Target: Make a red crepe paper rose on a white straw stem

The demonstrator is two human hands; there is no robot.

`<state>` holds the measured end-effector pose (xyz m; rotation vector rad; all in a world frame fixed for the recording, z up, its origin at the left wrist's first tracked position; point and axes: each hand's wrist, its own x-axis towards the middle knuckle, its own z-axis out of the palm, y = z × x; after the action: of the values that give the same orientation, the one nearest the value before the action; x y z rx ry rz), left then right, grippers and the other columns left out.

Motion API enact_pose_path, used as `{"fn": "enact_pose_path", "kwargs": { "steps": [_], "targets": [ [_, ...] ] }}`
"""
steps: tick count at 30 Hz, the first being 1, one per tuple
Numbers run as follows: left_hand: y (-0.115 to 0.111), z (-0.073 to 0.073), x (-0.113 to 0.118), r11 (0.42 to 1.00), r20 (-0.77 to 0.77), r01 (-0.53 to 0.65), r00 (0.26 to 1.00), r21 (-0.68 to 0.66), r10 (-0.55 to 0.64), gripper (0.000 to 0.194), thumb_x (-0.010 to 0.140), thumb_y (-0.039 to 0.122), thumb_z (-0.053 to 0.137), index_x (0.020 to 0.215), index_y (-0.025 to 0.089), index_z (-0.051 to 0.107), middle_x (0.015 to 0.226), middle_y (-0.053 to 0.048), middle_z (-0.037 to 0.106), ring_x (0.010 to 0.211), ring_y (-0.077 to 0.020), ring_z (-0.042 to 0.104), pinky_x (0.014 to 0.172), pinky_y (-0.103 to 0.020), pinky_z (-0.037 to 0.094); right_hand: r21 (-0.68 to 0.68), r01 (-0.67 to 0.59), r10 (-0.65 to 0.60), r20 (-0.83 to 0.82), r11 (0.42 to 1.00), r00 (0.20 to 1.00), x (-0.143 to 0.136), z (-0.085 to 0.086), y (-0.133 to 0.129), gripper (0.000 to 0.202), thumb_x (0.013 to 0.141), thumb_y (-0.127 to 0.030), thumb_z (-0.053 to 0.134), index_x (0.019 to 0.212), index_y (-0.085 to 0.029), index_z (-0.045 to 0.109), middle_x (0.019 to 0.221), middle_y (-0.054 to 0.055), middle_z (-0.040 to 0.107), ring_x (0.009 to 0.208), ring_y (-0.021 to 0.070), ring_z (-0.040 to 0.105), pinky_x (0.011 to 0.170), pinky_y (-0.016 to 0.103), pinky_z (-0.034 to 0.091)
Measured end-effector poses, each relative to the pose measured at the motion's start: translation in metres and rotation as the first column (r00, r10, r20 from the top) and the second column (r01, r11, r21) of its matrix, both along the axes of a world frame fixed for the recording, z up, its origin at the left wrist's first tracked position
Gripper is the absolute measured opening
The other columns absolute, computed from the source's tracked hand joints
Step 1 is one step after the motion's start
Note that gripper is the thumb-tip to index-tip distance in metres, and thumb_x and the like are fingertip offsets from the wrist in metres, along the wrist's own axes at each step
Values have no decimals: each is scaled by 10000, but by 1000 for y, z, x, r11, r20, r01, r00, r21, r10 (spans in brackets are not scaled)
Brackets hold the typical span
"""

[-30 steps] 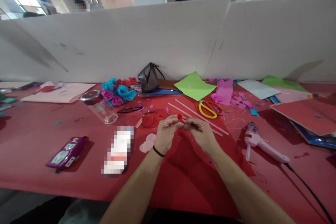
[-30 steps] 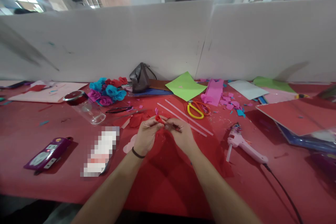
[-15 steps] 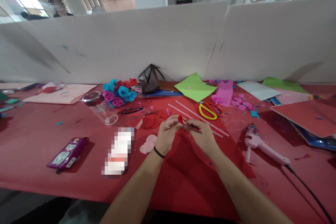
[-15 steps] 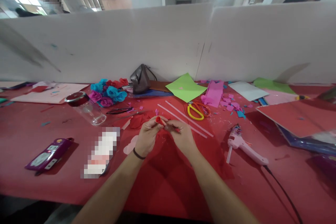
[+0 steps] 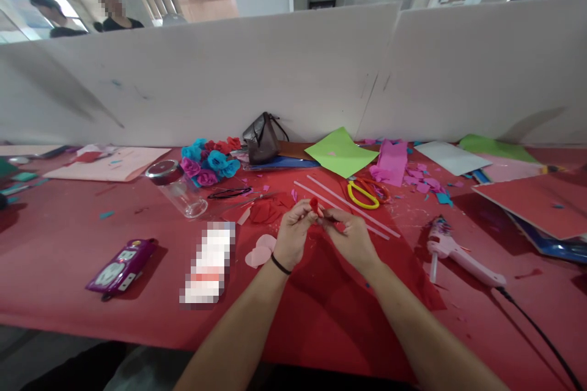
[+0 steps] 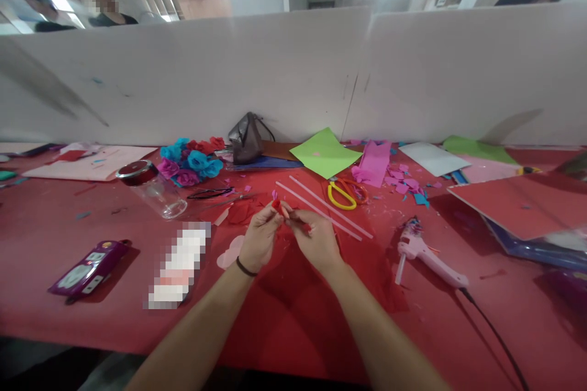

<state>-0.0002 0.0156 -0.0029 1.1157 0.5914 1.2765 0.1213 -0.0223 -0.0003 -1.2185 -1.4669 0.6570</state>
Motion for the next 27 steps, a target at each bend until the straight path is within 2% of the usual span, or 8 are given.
{"fn": "enact_pose_path", "kwargs": {
  "steps": [4,6,9,12,14,17,19,27],
  "targets": [
    [-1,5,-1,982,150,22,989,-186,6,297,616,389,779,645,179,570,725,7,569,743,-127,548,773,-279,450,286,110,-171,200,952,965,0,3,-6,363,825,-303,583,1181,-235,593,1120,106,637,1011,244,585,884,415,467],
    [-1,6,-1,957,198,53,980,-284,4,313,605,373,790,677,182,553,730,16,571,708,-115,551,750,-279,463,437,55,-215,324,898,921,0,7,-11,447,822,-279,587,1266,-282,536,1279,100,558,1185,260,489,976,458,404],
    [-1,7,-2,934,223,86,975,-347,-7,297,619,336,788,688,178,545,701,24,560,652,-95,536,709,-262,462,510,-23,-208,391,860,897,2,12,-16,296,824,-218,581,1099,-302,653,1123,59,664,1106,242,538,968,439,399],
    [0,6,-2,941,258,79,966,-329,9,277,637,298,777,646,176,528,681,32,553,684,-98,551,764,-274,461,423,146,-259,224,894,940,5,13,-14,183,865,-228,520,822,-240,697,796,55,699,829,214,604,840,395,452],
    [1,5,-2,938,272,80,962,-336,16,270,621,263,785,629,175,530,706,32,574,703,-96,558,777,-270,458,251,192,-225,111,949,968,5,11,-11,194,873,-295,516,808,-217,682,794,63,693,785,207,610,778,366,470],
    [1,4,-3,914,277,114,961,-390,-2,276,549,231,824,619,164,566,740,30,606,676,-77,550,690,-224,447,39,49,-50,5,998,999,-1,7,-6,190,813,-357,601,899,-206,677,856,60,708,785,198,632,740,323,489],
    [1,4,-4,891,276,146,961,-429,-24,296,497,235,851,615,157,591,733,28,619,648,-69,544,617,-200,427,-19,-21,21,-36,1000,999,-7,5,-5,171,795,-344,614,866,-204,683,808,48,711,740,188,636,718,308,494],
    [-4,14,-5,888,258,258,952,-380,-166,302,545,283,838,798,175,713,869,-64,716,835,-170,641,703,-250,466,-65,-30,17,-183,997,983,-8,4,-5,155,783,-325,609,733,-184,650,697,24,670,652,160,602,643,272,474]
  ]
}}
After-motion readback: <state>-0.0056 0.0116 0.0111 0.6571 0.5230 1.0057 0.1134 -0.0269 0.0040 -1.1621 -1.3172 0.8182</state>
